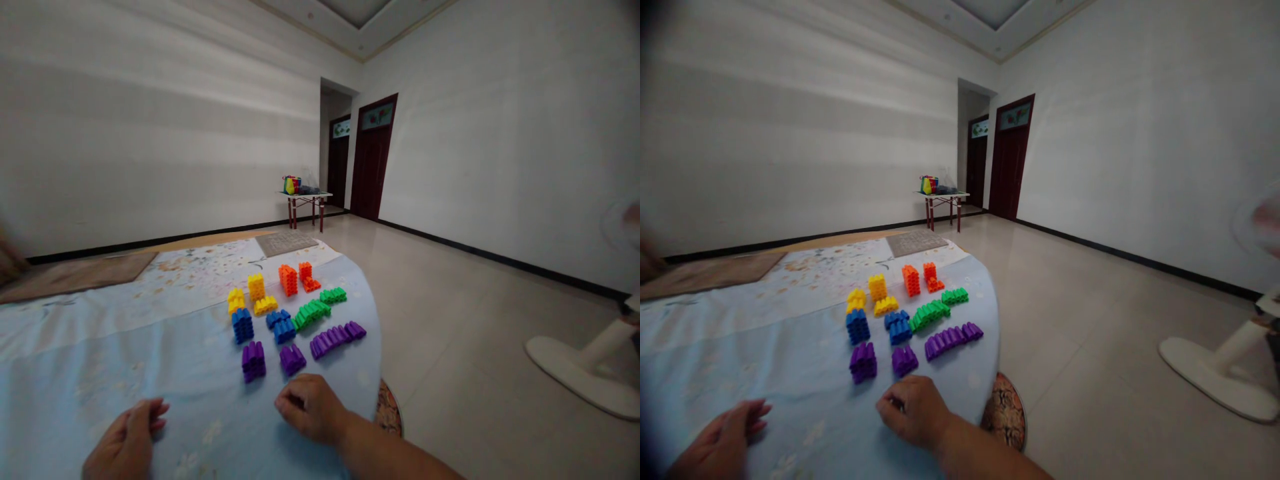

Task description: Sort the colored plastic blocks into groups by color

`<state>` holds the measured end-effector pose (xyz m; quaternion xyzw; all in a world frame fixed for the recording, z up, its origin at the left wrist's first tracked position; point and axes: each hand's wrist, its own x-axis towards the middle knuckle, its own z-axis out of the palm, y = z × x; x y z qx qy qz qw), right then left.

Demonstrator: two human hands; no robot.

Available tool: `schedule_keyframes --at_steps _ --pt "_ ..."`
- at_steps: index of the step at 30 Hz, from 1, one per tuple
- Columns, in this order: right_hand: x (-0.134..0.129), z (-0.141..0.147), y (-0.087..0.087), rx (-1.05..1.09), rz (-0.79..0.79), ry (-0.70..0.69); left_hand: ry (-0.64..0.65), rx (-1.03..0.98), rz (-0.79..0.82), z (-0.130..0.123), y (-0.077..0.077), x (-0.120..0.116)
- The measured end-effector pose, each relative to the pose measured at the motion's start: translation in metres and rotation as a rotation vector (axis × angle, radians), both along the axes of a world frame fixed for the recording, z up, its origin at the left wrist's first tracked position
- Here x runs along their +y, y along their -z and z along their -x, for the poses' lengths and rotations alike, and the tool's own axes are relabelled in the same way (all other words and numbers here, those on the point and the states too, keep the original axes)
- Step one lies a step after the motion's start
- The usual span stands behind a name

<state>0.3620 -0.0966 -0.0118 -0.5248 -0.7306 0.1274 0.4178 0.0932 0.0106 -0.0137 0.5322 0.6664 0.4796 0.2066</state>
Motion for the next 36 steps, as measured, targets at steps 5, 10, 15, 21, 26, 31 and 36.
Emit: schedule_keyframes --at_steps 5,10,15,21,26,31,36 --pt "0.004 -0.001 0.004 -0.082 0.007 0.003 0.061 -0.113 0.084 -0.016 -0.024 -0.018" --pt "0.003 -0.001 0.003 -0.112 0.035 0.035 0.17 -0.163 0.078 -0.02 -0.035 -0.028" --pt "-0.001 -0.001 -0.001 -0.145 0.044 0.04 0.272 -0.077 0.134 -0.015 -0.033 -0.049" --pt "-0.001 0.0 0.002 -0.164 0.061 0.049 0.299 0.121 0.134 -0.005 -0.028 -0.083" --pt "0.0 0.001 0.001 -0.189 0.1 0.062 0.267 0.25 0.152 0.0 -0.021 -0.101" --pt "-0.001 0.002 0.0 -0.195 0.121 0.072 0.258 0.212 0.21 0.0 -0.017 -0.107" --pt "-0.002 0.001 0.0 -0.198 0.136 0.066 0.267 0.235 0.202 0.001 -0.015 -0.108"
